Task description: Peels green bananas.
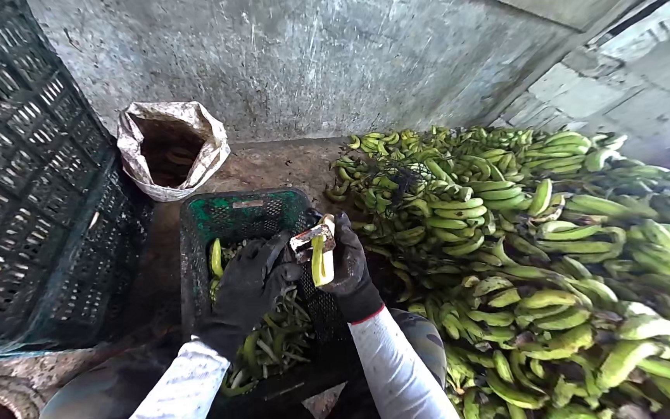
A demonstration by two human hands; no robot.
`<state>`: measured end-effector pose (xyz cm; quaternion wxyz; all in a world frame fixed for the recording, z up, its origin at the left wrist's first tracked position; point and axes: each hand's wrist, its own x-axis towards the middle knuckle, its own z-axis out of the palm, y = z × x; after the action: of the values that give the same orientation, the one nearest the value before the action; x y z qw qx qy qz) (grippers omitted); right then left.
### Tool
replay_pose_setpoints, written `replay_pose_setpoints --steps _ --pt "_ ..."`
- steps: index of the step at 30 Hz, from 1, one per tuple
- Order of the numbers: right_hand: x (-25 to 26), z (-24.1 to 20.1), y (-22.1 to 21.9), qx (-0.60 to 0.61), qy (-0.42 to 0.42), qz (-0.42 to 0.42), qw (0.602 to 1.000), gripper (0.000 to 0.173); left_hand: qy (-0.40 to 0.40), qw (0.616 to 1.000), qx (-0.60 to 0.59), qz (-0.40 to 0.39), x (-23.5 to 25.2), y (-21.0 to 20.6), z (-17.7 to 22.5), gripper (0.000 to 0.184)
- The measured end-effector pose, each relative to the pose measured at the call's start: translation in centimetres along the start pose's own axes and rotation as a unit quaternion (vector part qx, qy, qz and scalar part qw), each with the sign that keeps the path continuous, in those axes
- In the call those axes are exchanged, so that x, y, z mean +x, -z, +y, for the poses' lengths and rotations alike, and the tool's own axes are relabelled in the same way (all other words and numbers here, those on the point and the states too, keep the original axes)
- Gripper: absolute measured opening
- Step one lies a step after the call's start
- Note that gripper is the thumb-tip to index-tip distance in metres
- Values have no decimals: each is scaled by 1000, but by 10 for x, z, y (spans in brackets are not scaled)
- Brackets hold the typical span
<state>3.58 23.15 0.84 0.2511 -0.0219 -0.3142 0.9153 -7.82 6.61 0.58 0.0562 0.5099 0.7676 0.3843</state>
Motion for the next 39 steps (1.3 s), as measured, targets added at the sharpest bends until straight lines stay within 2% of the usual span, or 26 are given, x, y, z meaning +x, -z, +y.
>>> replay_pose_setpoints --steps 1,3,5,6,8,10,12,15,18,22,25,28,30,32,34,37,39 --pt "-2 0 2 -35 -10 -5 999 43 5 1000 0 -4 0 1 -2 70" --pt "-5 -1 -3 -116 -24 63 991 50 -13 999 30 16 -1 -3 -5 71" --pt "-7 0 -10 -197 -34 136 970 46 -10 999 46 15 -3 -5 -3 68" --pt "-8 1 -10 -233 -31 146 961 43 10 999 33 -1 -4 -6 -1 66" --pt "-12 2 -4 -331 -20 109 937 38 62 998 -14 -26 -1 -5 -1 59" --pt "-17 1 -2 -400 -17 59 914 41 99 992 -63 -41 2 -1 -4 56" --pt "-24 -2 -7 -431 -30 44 901 42 106 989 -93 -50 2 2 -6 55" --pt "-31 -11 -13 -508 -48 44 859 44 108 984 -117 -75 3 2 -11 57" --pt "-36 -14 -17 -522 -60 25 850 43 141 978 -101 -116 7 2 -13 57" --pt "-45 -13 -19 -516 -68 -8 854 51 195 976 -37 -94 10 2 -17 43" --pt "-45 -16 -7 -536 -78 19 840 56 131 986 -61 -79 7 8 -22 52" --pt "-46 -20 2 -579 -83 -6 811 52 40 995 7 -89 4 13 -17 54" --pt "-48 -17 4 -607 -88 -43 788 51 52 993 53 -95 7 14 -15 49" --pt "-52 -11 0 -592 -83 -39 801 52 122 986 71 -92 11 15 -19 46" --pt "-53 -6 -2 -545 -63 25 836 53 184 978 14 -101 12 16 -22 46" --pt "-41 3 18 -461 16 116 879 47 179 976 -67 -102 6 12 -23 51" --pt "-33 4 26 -364 43 129 921 43 150 981 -64 -110 2 7 -19 55"
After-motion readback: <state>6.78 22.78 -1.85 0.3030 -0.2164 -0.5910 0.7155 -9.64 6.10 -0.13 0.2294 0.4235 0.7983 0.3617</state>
